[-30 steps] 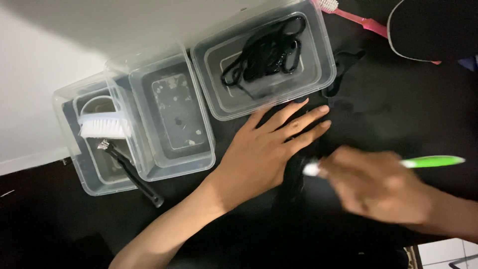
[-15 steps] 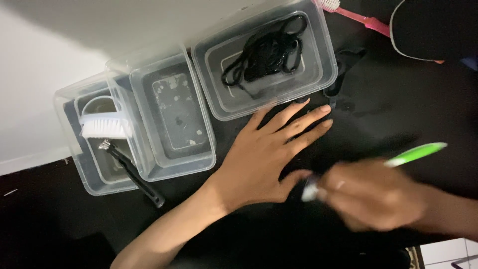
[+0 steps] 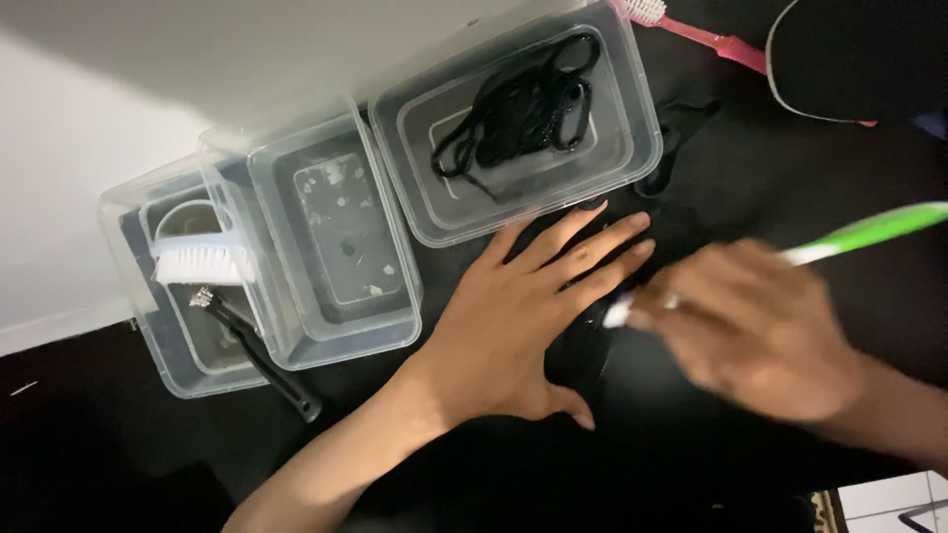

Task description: The person scrubs a black piece of clothing on a dark table using a green toothbrush and a white cleaning agent. They repeatedly scrub the fabric, wipe it with a blue cloth, and continue the cleaning process.

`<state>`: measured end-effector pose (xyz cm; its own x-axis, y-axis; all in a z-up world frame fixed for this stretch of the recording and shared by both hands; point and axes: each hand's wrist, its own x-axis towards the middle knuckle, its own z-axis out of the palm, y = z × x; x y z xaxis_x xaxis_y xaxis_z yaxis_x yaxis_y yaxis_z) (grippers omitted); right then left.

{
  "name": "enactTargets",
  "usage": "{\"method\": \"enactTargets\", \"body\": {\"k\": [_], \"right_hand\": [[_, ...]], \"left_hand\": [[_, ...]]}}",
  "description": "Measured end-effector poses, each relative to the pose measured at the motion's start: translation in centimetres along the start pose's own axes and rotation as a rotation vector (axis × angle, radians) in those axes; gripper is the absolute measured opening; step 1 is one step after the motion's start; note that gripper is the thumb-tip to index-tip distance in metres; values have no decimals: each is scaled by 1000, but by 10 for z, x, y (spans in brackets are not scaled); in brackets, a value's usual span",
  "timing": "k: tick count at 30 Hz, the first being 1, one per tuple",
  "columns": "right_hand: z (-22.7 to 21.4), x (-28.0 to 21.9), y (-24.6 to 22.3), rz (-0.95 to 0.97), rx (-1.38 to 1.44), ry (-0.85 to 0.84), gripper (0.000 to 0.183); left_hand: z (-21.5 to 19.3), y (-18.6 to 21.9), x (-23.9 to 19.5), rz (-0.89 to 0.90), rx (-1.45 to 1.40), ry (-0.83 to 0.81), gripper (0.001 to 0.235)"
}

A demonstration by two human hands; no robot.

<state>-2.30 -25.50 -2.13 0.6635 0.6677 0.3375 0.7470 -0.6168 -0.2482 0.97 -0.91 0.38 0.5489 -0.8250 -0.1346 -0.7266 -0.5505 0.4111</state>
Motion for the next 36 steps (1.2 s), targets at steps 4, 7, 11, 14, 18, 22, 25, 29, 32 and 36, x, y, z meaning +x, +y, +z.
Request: {"method": "enactTargets", "body": {"k": [4, 7, 11, 14, 18, 22, 25, 29, 32, 36], "right_hand": [[4, 8, -9, -104, 211, 11, 5], [0, 7, 1, -19, 31, 9, 5], [9, -1, -16, -133, 157, -12, 15], [16, 6, -33, -85, 395, -4, 23], [6, 0, -6, -69, 146, -50, 13], [9, 3, -24, -139, 154, -44, 16], [8, 8, -17, -185, 270, -25, 14], [-6, 0, 14, 12, 47, -86, 21], [-15, 11, 12, -10, 62, 2, 15], [-10, 12, -4, -95, 335, -29, 11]], "left_hand": [[1, -1, 1, -2, -31, -12, 163], [2, -1, -1, 0, -29, -4, 165], [1, 0, -1, -7, -41, -2, 164], [1, 1, -1, -7, -4, 2, 166], [4, -1, -2, -16, -40, -19, 167], [3, 0, -2, -15, -21, -7, 166], [2, -1, -1, -14, -26, -12, 164], [6, -3, -5, -14, -20, -5, 162], [4, -4, -6, -5, -55, 15, 151], [7, -3, -5, -5, 15, 37, 142]]}}
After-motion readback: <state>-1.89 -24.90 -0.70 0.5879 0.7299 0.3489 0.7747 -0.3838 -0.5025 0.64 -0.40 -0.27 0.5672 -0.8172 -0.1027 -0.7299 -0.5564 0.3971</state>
